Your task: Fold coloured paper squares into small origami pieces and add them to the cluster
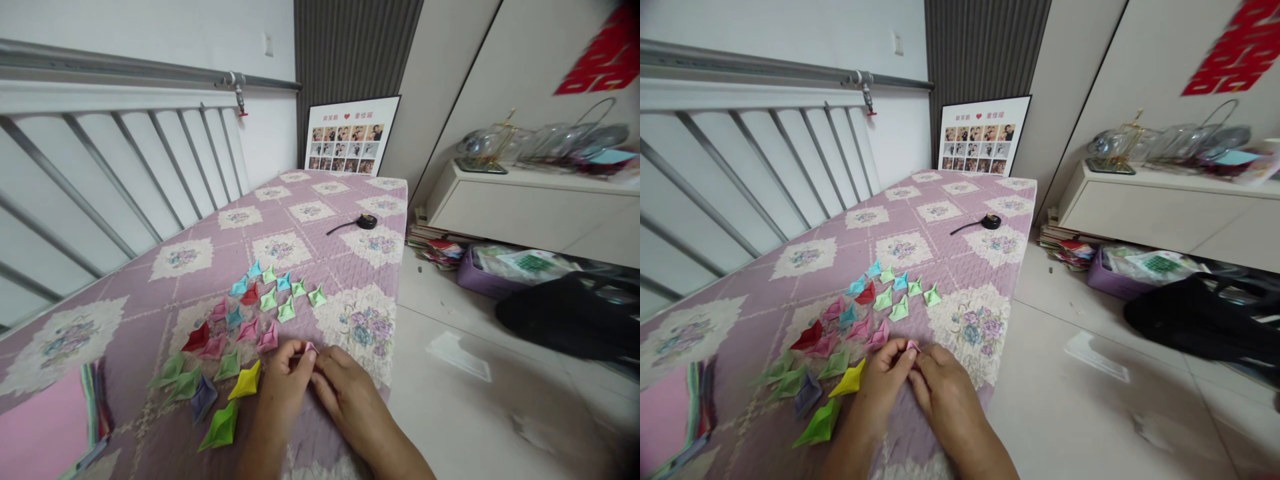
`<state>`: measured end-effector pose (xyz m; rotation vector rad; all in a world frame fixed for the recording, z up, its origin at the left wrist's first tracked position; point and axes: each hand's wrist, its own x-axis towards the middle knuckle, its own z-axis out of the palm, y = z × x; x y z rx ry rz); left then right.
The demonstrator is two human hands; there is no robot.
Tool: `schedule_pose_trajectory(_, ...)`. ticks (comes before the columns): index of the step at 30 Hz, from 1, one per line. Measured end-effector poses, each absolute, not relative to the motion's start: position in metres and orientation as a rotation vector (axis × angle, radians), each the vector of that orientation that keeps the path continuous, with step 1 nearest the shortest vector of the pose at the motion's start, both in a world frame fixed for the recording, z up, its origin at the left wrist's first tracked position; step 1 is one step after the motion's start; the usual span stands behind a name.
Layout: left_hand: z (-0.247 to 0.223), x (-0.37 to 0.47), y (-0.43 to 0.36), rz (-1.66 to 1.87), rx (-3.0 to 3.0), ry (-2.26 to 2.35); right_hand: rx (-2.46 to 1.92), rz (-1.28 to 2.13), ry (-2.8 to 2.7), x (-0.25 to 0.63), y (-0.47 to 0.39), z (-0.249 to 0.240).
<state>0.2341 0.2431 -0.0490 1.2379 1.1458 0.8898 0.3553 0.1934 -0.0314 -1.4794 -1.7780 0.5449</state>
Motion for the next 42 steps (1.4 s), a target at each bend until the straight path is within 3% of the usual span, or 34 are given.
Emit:
schedule_pose_trajectory(26, -0.043, 0.227, 0.243, 0.733, 1.568, 1.086, -1.298, 0.832, -1.719, 0.374, 0.188, -0.025)
schedule_pose_trajectory(42, -0.055, 0.231, 0.242, 0.692, 1.352, 0.938, -1.572, 0.742, -1.314, 0.368, 0.191, -0.037)
